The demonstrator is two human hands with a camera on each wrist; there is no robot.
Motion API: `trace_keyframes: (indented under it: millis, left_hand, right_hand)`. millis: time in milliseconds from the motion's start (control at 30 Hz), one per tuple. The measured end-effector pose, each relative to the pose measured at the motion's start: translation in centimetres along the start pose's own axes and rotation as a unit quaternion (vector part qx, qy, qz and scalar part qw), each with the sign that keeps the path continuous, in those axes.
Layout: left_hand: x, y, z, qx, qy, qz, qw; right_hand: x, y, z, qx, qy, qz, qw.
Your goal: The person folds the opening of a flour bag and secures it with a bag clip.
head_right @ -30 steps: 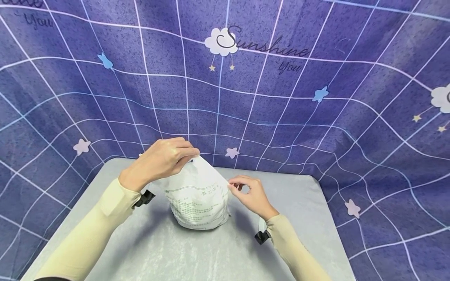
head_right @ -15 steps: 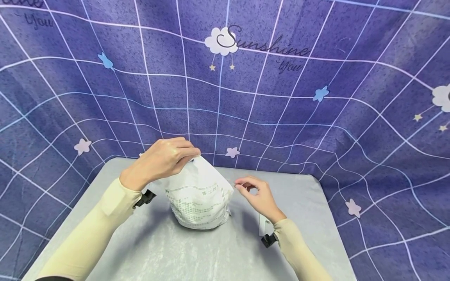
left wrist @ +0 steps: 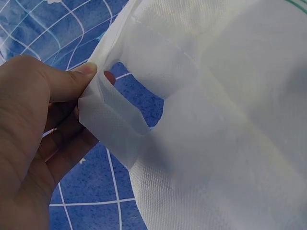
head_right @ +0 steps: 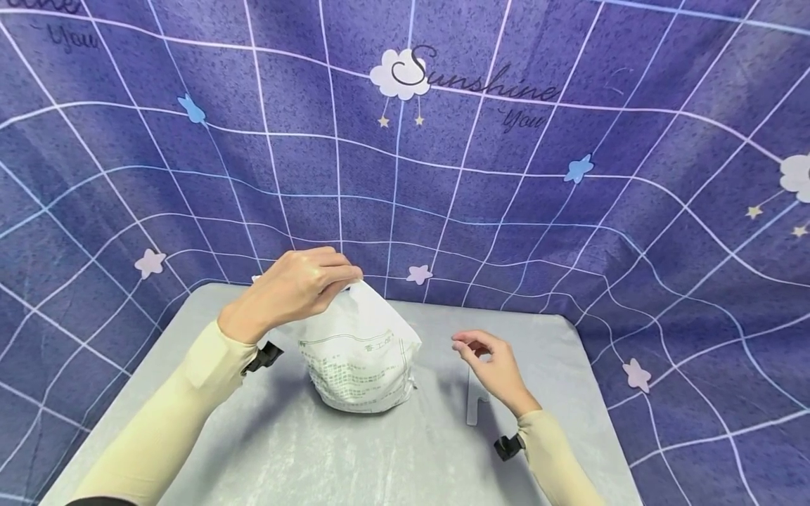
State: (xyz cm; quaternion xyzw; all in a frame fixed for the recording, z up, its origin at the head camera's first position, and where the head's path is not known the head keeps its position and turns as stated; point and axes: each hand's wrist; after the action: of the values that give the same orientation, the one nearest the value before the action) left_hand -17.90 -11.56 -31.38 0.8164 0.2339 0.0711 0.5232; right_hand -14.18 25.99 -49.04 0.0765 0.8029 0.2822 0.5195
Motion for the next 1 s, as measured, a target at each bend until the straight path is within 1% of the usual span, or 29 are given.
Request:
trace_keyframes:
  millis: [100,200,367,500,633,733,867,1000]
  left_hand:
    - [0.0,0.0,0.0,0.002,0.000,0.001,1.0000]
    - [-0.1,0.0,0.1,0.001,0.000,0.003,1.0000]
    - [-0.2,0.0,0.1,0.000,0.001,0.007,1.0000]
    - [-0.2,-0.1,0.2,0.001,-0.001,0.009,1.0000]
    - [-0.2,-0.2,0.1,0.003,-0.004,0.009,0.9999]
    - [-0.3,-0.3,0.1,0.005,-0.004,0.009,0.9999]
    - [-0.2,-0.3,0.2,0.004,-0.002,0.007,1.0000]
    - [-0.3,-0.3,0.2,0.002,-0.003,0.003,1.0000]
  right_hand:
    - [0.9,0.2,0.9,0.006,-0.022,0.013,0.9996]
    - [1.8,0.4,1.8,0.013,-0.068,0.033,0.9971]
    - [2.9,0.8,3.2,0.018,-0.146,0.067,0.9868]
    - [3.7,1.4,3.8,0.009,-0.185,0.095,0.9780]
    - [4.4,2.3,4.1,-0.013,-0.205,0.130,0.9700]
    - [4.8,3.1,4.1,-0.045,-0.216,0.149,0.9639]
    - [5.0,4.0,4.0,-0.091,-0.233,0.163,0.9545]
    - [5.1,4.3,3.9,-0.128,-0.250,0.166,0.9452]
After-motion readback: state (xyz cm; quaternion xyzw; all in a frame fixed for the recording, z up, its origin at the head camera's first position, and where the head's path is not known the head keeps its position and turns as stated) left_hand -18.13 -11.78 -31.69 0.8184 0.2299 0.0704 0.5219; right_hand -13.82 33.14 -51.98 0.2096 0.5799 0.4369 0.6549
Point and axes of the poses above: each hand's wrist, its own z-axis away from the middle knuckle, its own y-axis out of the back of the hand, x = y × z, and after that the axes turned 13 degrees about -x, right-handed
